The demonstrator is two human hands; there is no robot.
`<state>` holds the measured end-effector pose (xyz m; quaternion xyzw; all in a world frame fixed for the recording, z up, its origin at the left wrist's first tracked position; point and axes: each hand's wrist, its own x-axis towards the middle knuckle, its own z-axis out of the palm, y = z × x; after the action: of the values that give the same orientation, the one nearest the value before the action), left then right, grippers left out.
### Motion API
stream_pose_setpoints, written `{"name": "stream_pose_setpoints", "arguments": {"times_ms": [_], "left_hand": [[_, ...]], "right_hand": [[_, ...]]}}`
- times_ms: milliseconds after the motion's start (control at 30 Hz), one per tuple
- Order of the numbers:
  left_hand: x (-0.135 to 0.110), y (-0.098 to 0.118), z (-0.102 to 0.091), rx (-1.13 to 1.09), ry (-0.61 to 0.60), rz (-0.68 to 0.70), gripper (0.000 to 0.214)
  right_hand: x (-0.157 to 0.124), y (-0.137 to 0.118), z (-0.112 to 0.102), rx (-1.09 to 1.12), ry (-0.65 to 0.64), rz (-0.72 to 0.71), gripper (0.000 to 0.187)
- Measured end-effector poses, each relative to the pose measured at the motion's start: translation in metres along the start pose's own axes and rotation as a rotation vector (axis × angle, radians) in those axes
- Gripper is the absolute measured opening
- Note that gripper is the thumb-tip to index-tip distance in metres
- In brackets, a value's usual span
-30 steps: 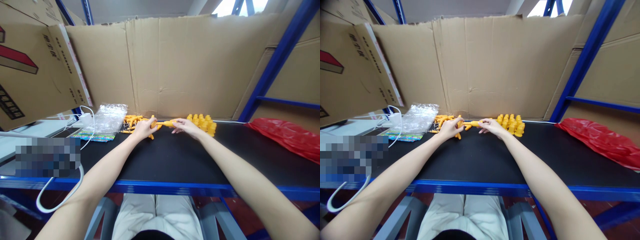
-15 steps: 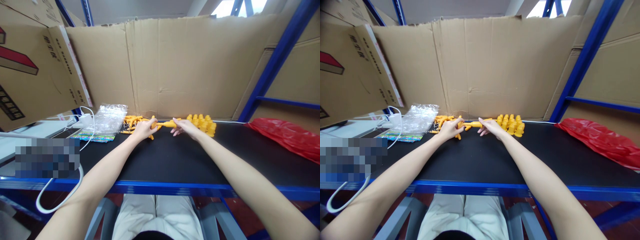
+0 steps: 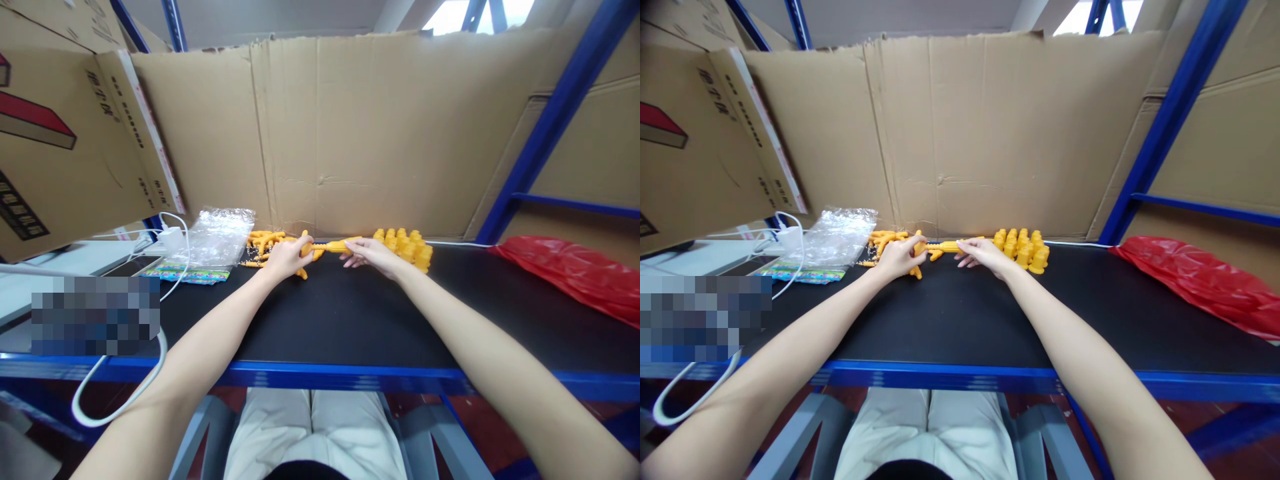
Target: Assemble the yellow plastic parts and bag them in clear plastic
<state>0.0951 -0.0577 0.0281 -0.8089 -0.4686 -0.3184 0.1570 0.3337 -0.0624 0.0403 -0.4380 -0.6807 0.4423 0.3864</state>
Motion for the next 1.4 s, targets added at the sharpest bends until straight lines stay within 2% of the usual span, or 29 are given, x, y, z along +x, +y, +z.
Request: {"name": "stream_pose_setpoints", "arguments": {"times_ms": [267,567,700,833,933,1000,1067,1133,1200,1267,1400], "left_hand": [[0.0,0.001,0.001,0.002,-0.001,0.016,0.029],[-0.001,0.0,0.002,-0.025,0.016,0.077,0.034],[-0.001,0.001,-0.001,-0.077,0.03,0.077,0.04],[0.0,0.0,-0.005,-0.083,0.01,0.028,0.041],[0.0,0.0,-0.006,-0.062,0.006,0.008,0.039],[0.0,0.0,-0.006,-0.061,-0.003,0.013,0.038],[0.0,0.001,-0.006,-0.06,-0.009,0.017,0.038],[0.0,0.001,-0.006,-0.061,-0.011,0.017,0.037],[0.0,0.0,-0.005,-0.064,-0.012,0.013,0.036],[0.0,-0.001,-0.004,-0.072,-0.012,0.01,0.036],[0.001,-0.004,-0.002,-0.087,-0.017,0.009,0.036]], "right_hand": [[0.001,0.002,0.002,0.009,0.022,0.028,0.045],[0.004,-0.001,0.006,0.243,0.098,0.043,0.033],[0.007,-0.001,0.004,0.399,0.176,0.045,0.027],[0.013,-0.004,-0.006,0.377,0.326,-0.02,0.026],[0.021,-0.006,-0.015,0.233,0.454,-0.1,0.033],[0.029,-0.005,-0.02,0.061,0.5,-0.162,0.038],[0.037,-0.003,-0.023,-0.223,0.539,-0.223,0.037],[0.042,0.002,-0.024,-0.611,0.561,-0.265,0.034],[0.044,0.008,-0.023,-0.989,0.511,-0.295,0.03],[0.042,0.016,-0.02,-1.24,0.423,-0.331,0.025],[0.036,0.031,-0.014,-1.44,0.294,-0.405,0.022]]}}
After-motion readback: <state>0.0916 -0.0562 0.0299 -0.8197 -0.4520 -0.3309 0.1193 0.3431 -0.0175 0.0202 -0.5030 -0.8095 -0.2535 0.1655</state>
